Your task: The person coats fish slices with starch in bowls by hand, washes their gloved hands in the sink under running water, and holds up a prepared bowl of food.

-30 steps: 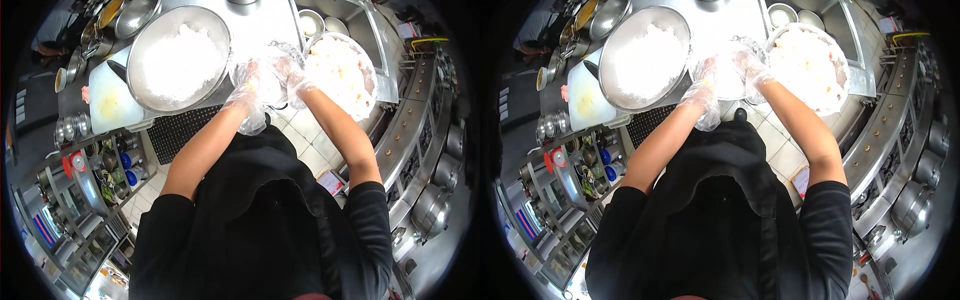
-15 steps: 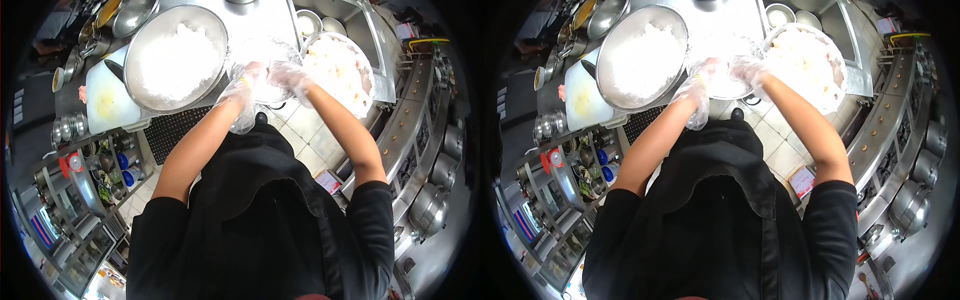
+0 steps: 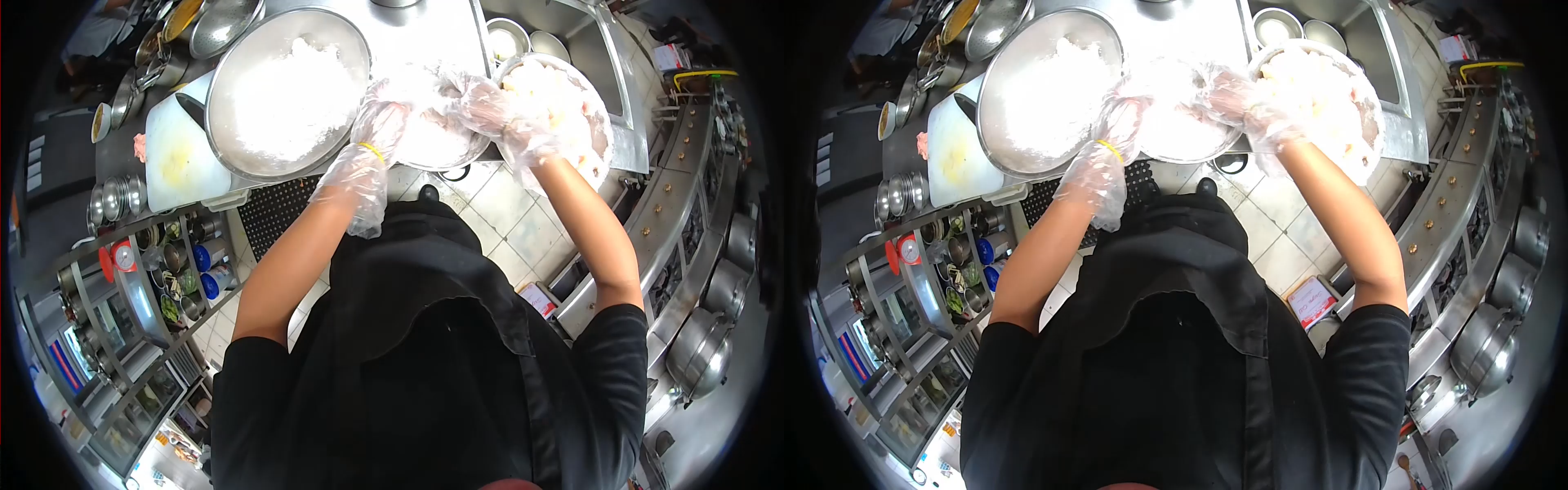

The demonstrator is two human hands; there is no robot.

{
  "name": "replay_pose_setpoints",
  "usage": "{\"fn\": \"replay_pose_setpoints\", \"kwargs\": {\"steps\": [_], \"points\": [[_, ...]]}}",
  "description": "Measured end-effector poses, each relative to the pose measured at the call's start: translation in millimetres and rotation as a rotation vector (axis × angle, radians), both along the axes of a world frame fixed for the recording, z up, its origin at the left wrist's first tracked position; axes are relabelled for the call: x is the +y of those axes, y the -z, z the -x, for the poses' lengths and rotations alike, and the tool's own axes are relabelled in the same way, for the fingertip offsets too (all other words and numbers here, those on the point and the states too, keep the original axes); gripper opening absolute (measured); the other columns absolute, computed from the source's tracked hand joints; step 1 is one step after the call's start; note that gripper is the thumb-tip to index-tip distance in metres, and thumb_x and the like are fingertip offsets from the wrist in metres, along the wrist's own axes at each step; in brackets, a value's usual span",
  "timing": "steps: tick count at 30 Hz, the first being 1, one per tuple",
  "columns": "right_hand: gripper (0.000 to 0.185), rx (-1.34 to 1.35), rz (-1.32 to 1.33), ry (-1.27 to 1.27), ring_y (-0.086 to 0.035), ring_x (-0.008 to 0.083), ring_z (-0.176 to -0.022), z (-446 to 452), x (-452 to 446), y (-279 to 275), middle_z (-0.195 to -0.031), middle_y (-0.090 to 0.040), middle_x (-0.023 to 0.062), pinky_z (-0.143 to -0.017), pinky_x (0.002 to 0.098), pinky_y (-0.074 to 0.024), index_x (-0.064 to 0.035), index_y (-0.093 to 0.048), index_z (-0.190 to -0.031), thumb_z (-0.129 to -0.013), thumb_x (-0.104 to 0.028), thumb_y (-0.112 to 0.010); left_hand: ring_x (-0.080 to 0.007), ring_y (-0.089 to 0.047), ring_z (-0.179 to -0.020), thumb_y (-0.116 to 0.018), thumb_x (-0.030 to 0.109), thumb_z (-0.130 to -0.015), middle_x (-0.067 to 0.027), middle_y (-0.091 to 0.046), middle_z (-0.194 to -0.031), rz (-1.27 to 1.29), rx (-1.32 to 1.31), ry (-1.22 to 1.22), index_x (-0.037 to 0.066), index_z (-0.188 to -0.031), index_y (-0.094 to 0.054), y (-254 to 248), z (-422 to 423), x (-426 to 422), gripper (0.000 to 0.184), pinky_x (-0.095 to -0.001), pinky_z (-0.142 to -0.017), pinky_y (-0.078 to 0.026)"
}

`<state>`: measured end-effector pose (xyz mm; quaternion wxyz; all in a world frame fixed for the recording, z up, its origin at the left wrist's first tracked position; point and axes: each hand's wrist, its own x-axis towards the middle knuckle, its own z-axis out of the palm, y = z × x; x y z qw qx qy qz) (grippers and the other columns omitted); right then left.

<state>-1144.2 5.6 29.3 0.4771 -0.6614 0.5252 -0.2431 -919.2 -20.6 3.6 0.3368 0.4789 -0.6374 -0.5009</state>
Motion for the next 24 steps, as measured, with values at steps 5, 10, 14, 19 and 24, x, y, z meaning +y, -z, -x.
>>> {"fn": "replay_pose_setpoints", "kwargs": {"steps": [5, 10, 14, 19, 24], "points": [[0.046, -0.52, -0.337, 0.362, -0.055, 0.0159, -0.115, -27.4, 10.4, 42.7, -0.131, -0.053, 0.009, -0.095, 0.0285, -0.0447, -0.0089, -0.043, -0.135, -0.092, -0.022, -0.05, -0.0263, -0.06, -0.096, -0.053, 0.028, -0.089, -0.0156, -0.063, -0.103, 0.095, -0.225, 0.122, 0.003, -0.116, -0.056, 16.9, 2.2, 18.7, 0.037, -0.0376, -0.086, -0.048], [0.035, 0.337, 0.242, -0.008, -0.053, 0.0175, -0.107, -22.0, -6.5, 84.2, -0.121, -0.053, 0.0111, -0.085, 0.0329, -0.0463, -0.0047, -0.05, -0.121, -0.09, -0.02, -0.054, -0.0273, -0.059, -0.099, -0.049, 0.027, -0.091, -0.0156, -0.062, -0.107, 0.183, -0.529, 0.268, 0.004, -0.12, -0.055, 20.0, 34.9, 24.2, 0.038, -0.0379, -0.088, -0.047], [0.036, -0.252, -0.032, 0.17, -0.055, 0.0159, -0.096, -24.8, -9.9, 90.7, -0.108, -0.058, 0.0068, -0.079, 0.0301, -0.048, -0.0027, -0.052, -0.117, -0.085, -0.014, -0.062, -0.028, -0.058, -0.102, -0.046, 0.027, -0.092, -0.0155, -0.061, -0.11, 0.125, -0.472, 0.245, 0.005, -0.122, -0.053, 17.3, 33.7, 34.8, 0.038, -0.0381, -0.09, -0.046], [0.032, -0.344, -0.097, 0.133, -0.057, 0.0161, -0.095, -13.9, -9.7, 68.1, -0.109, -0.058, 0.0078, -0.078, 0.0295, -0.0494, -0.0027, -0.054, -0.115, -0.087, -0.017, -0.059, -0.0289, -0.057, -0.105, -0.043, 0.027, -0.093, -0.0155, -0.06, -0.115, 0.069, -0.39, 0.196, 0.006, -0.125, -0.052, 11.9, 31.8, 44.8, 0.039, -0.0384, -0.092, -0.045], [0.03, -0.271, -0.042, 0.001, -0.058, 0.0162, -0.095, -23.4, -38.9, 14.4, -0.11, -0.059, 0.0087, -0.078, 0.0289, -0.0508, -0.0028, -0.056, -0.114, -0.09, -0.021, -0.055, -0.0299, -0.055, -0.108, -0.039, 0.027, -0.095, -0.0154, -0.058, -0.119, 0.002, -0.238, 0.116, 0.007, -0.128, -0.05, -14.8, 18.6, 35.6, 0.04, -0.0387, -0.095, -0.044]]}}
